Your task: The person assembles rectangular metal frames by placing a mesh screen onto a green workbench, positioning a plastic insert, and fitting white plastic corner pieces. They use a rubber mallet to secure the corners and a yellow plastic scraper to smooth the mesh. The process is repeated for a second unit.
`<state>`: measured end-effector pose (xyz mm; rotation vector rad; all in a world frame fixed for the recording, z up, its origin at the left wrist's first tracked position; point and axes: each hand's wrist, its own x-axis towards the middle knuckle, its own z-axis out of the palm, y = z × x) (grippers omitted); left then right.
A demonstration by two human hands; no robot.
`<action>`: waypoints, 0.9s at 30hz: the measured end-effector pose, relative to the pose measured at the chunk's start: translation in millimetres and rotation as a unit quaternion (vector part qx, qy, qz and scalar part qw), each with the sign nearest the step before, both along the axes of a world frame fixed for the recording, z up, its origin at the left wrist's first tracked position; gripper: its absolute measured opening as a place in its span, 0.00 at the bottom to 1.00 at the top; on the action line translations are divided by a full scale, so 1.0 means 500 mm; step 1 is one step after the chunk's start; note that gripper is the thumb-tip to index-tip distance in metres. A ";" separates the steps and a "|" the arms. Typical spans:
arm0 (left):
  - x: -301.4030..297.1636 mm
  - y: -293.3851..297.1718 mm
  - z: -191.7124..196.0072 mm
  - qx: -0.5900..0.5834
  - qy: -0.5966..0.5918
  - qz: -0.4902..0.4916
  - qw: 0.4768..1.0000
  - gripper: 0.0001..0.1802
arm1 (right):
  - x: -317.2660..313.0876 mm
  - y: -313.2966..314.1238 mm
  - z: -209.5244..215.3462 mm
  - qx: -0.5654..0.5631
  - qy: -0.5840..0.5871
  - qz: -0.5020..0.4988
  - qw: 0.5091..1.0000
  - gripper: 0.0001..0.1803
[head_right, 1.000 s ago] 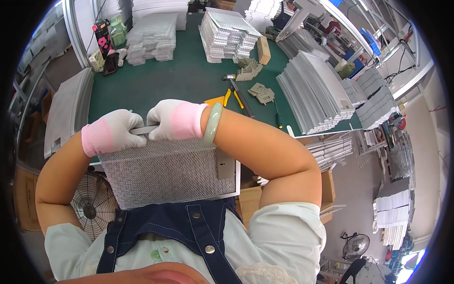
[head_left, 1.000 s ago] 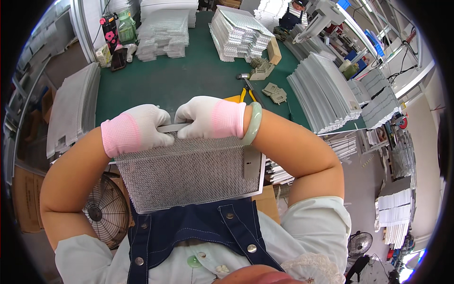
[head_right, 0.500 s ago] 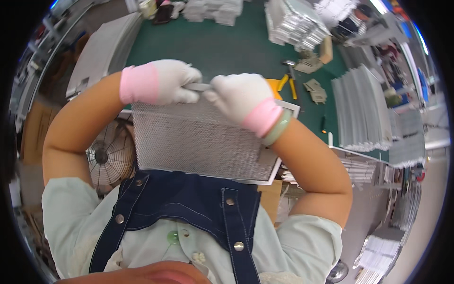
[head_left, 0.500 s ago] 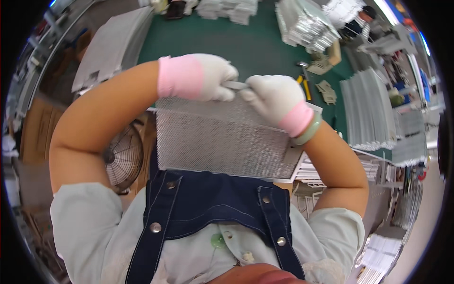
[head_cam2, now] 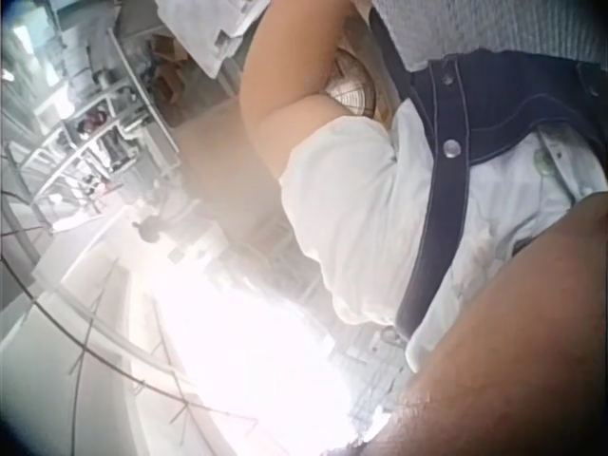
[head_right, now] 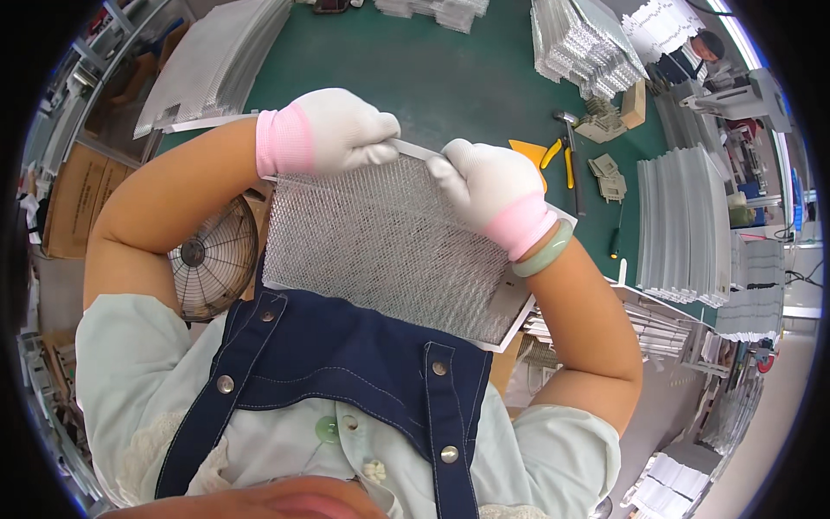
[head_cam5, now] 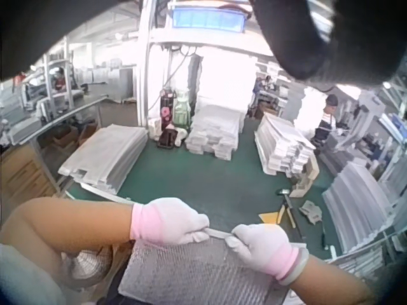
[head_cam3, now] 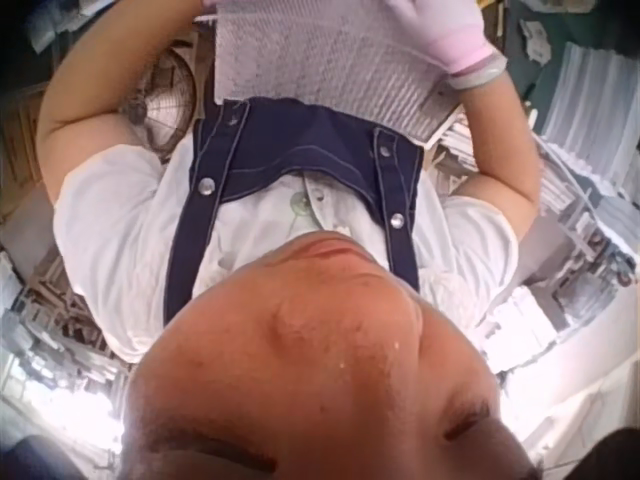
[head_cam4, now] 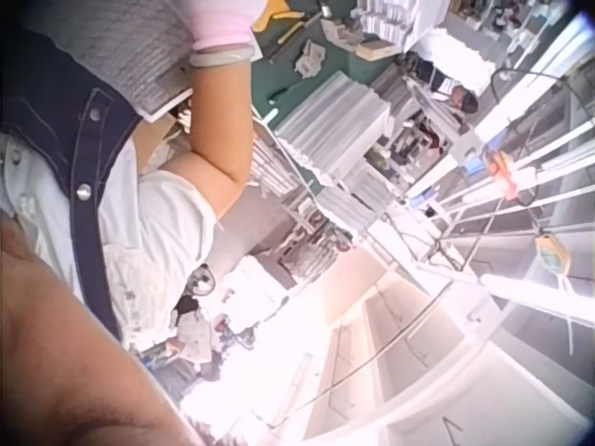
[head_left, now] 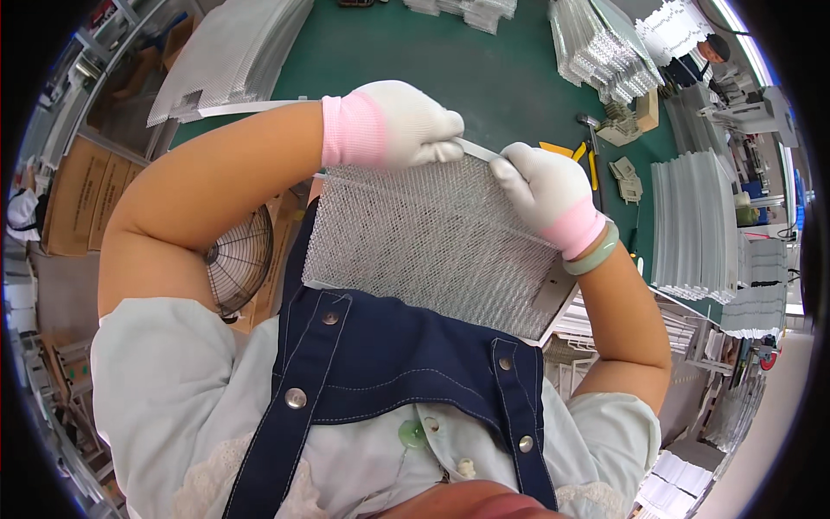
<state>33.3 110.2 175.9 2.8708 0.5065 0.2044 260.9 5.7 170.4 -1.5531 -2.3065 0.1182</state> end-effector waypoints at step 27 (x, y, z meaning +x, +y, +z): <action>0.040 0.073 -0.180 -0.012 0.098 0.104 0.990 0.18 | 0.168 0.086 -0.149 -0.119 -0.027 -0.253 0.960 0.21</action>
